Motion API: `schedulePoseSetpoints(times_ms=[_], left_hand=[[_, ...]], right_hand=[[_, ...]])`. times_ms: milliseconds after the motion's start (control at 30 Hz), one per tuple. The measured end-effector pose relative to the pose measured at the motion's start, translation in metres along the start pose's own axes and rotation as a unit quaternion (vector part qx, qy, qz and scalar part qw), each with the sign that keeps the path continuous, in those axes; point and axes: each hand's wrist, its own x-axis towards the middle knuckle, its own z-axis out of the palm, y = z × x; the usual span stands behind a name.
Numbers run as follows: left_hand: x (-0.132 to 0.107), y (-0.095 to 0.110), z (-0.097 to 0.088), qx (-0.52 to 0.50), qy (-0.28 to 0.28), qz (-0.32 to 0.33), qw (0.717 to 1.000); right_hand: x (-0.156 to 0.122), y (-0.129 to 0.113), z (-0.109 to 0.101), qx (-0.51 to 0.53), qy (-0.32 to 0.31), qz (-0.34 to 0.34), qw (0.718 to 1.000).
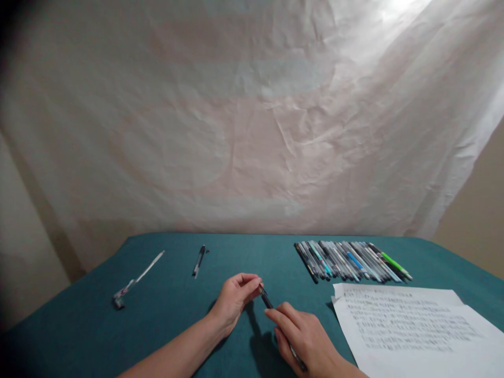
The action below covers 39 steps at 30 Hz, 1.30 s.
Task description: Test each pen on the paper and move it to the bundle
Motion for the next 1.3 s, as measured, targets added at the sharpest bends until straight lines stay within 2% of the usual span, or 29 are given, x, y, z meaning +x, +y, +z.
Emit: schedulePoseSetpoints(times_ms=[467,600,733,967,1300], left_hand=[[0.001,0.004,0.001,0.020,-0.012,-0.002,1.000],[0.008,0.007,-0.005,0.105,0.007,0.048,0.993],[0.022,0.018,-0.023,0.189,0.027,0.071,0.979],[0.038,0.034,-0.054,0.364,0.017,0.100,0.926],[0.036,0.033,-0.059,0.538,0.007,0.164,0.827]], right_hand=[[0.000,0.004,0.002,-0.010,-0.017,-0.007,1.000],[0.001,0.002,-0.001,-0.012,-0.015,-0.014,1.000],[0.003,-0.002,-0.004,-0.010,-0.022,-0.020,1.000],[0.005,-0.003,-0.005,-0.004,-0.025,-0.014,1.000],[0.002,0.000,0.000,0.003,-0.058,0.012,0.998]])
